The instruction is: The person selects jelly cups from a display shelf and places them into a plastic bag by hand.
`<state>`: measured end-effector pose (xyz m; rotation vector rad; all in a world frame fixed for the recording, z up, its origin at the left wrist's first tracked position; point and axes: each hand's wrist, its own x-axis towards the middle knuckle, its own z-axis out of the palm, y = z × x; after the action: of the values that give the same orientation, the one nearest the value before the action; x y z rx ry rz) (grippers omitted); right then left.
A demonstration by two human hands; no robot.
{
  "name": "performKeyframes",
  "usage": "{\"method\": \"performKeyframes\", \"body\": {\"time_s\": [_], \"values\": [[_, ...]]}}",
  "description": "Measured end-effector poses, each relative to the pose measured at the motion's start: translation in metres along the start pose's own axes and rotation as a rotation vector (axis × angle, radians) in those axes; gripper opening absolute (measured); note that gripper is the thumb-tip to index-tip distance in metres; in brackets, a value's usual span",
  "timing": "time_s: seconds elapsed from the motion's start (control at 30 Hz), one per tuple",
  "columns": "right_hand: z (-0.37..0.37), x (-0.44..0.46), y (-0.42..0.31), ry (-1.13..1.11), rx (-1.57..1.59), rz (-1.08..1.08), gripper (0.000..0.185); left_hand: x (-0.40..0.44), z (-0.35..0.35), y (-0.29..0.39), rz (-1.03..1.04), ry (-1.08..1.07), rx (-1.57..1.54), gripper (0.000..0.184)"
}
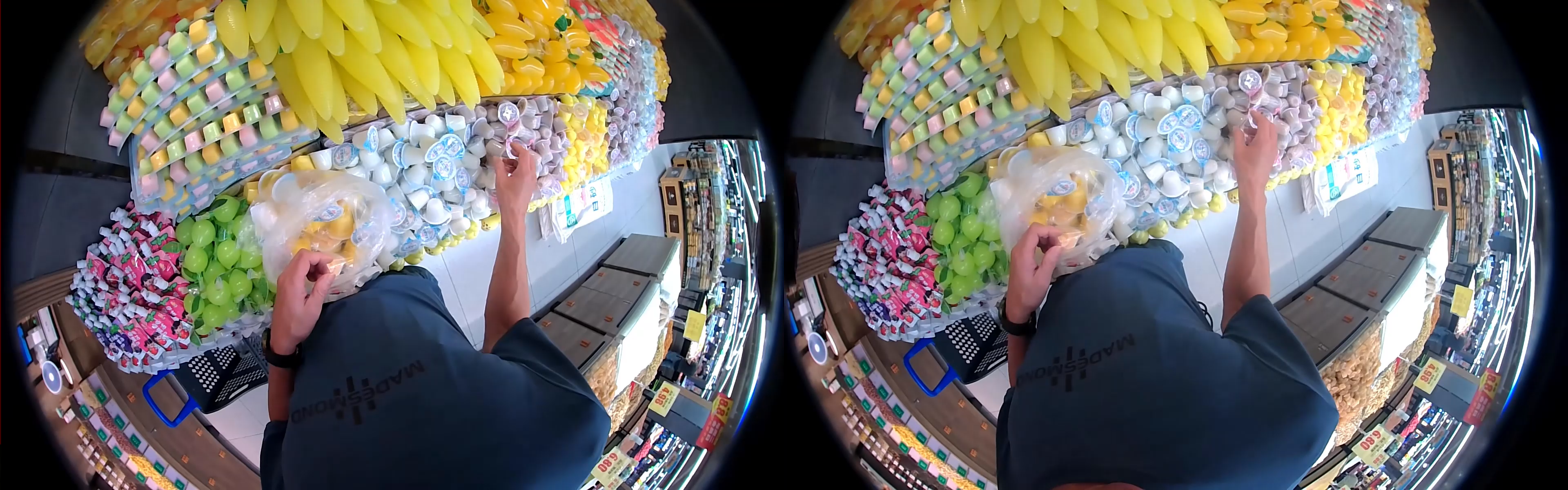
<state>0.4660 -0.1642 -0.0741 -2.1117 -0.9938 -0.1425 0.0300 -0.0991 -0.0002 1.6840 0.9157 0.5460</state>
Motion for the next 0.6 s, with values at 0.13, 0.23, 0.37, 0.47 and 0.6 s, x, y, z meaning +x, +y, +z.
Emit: {"method": "performKeyframes", "body": {"time_s": [0.13, 0.23, 0.37, 0.47, 0.6], "values": [[0.001, 0.0, -0.003, -0.04, -0.012, 0.022, 0.039, 0.0, 0.0, 0.0, 0.003, -0.012, 0.0, 0.016], [0.008, 0.004, -0.005, -0.026, -0.022, 0.018, 0.036, 0.0, 0.0, 0.0, 0.008, -0.022, 0.006, 0.016], [0.004, 0.009, -0.006, -0.062, 0.044, 0.121, 0.032, 0.002, 0.0, 0.0, 0.013, -0.041, 0.015, 0.017], [0.003, 0.005, 0.017, -0.001, 0.204, 0.174, 0.03, 0.002, 0.0, 0.0, 0.013, -0.04, 0.009, 0.017], [-0.002, -0.003, 0.018, 0.042, 0.175, 0.219, 0.026, 0.001, 0.0, -0.001, 0.015, -0.037, 0.009, 0.017]]}}
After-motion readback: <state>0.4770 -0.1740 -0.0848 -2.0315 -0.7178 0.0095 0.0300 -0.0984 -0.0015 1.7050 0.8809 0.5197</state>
